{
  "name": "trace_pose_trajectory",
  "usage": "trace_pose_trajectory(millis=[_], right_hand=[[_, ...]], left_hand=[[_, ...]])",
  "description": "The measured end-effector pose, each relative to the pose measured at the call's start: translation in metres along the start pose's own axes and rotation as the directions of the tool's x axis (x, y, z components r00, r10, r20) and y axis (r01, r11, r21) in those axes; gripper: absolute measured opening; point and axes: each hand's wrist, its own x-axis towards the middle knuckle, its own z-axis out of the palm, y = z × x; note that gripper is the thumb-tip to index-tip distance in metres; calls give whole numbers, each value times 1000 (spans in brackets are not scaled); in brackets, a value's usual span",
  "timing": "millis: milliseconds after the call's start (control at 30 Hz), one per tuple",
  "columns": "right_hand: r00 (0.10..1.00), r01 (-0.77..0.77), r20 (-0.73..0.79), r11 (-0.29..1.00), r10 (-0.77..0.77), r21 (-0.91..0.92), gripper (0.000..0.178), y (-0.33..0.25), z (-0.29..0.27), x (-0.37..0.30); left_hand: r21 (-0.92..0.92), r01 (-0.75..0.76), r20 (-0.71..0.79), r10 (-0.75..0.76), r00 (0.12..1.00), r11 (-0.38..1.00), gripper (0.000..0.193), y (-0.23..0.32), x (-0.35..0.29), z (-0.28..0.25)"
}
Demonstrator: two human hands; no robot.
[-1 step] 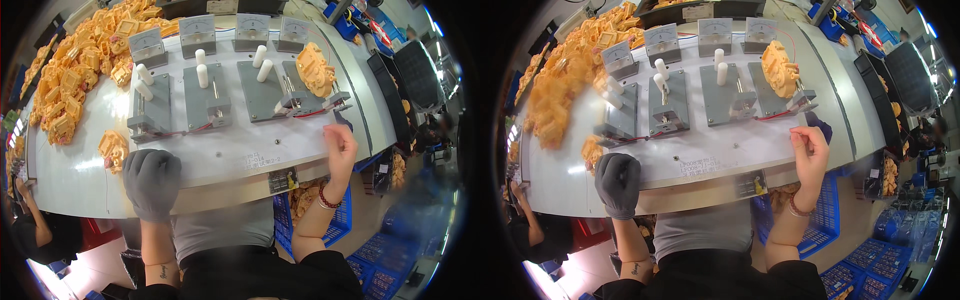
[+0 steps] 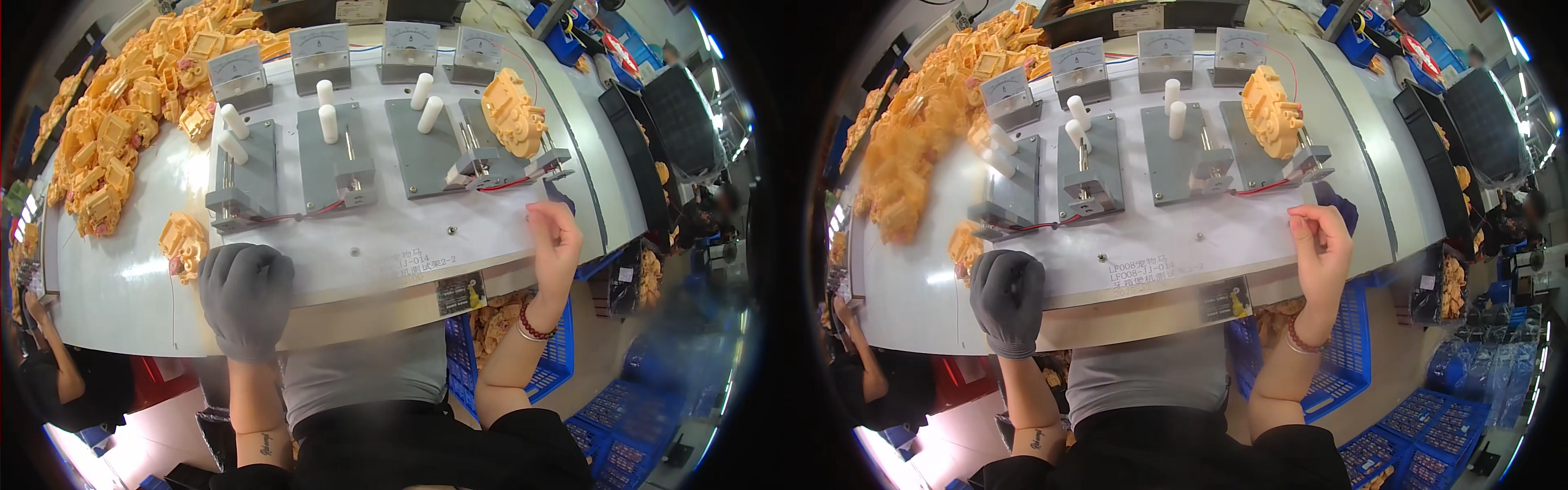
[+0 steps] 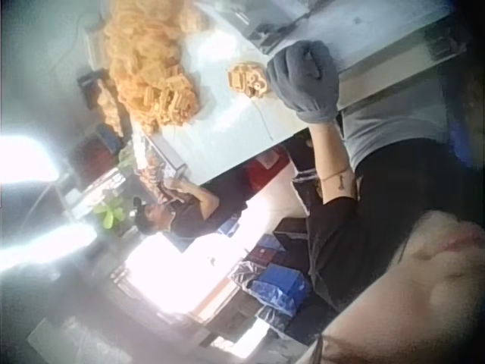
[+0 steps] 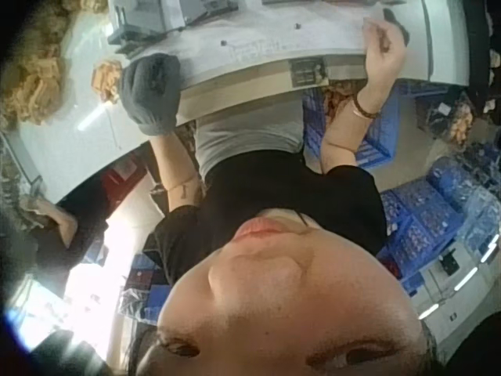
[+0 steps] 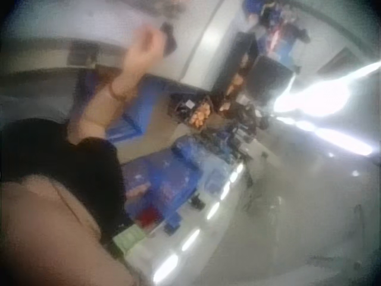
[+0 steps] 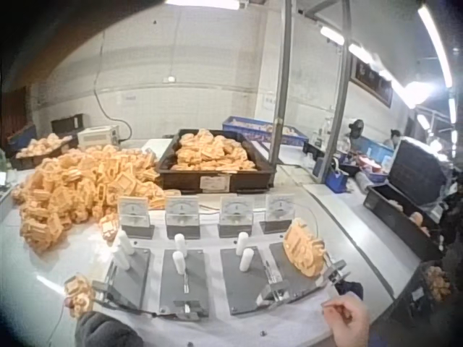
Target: Assembling and testing yellow plastic device components using a specialized electrical assembly jig at a factory workbench.
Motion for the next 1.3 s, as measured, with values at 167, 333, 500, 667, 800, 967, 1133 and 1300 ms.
trace_pose_trajectory(millis=[167,333,500,667,800,967,1133,1300], right_hand=[[999,34,-14,999,-35,-33,8,-3,3,0],[999,34,-15,998,-34,-43,8,-3,3,-1],[999,35,-35,998,-37,-55,8,-3,5,-2],[996,73,-42,996,-76,-59,8,1,6,-1],[995,82,-58,994,-86,-68,7,2,7,-2],[987,132,-85,989,-137,-70,12,11,4,-7],[964,123,-234,992,-125,-23,57,-10,1,8],[979,140,-177,960,-98,243,42,-24,19,33]], left_hand=[[13,84,4,-84,996,996,7,0,-1,0],[5,76,0,-76,997,997,7,-1,-1,1],[3,60,2,-60,998,998,7,-1,-1,0],[0,2,29,-2,1000,1000,7,-3,-1,-1],[26,51,11,-52,999,998,6,-3,-1,1],[-32,24,-53,-26,998,999,8,-1,-2,-1],[-112,-252,36,258,966,961,8,53,39,-42],[-197,-478,281,516,809,856,34,125,138,8]])
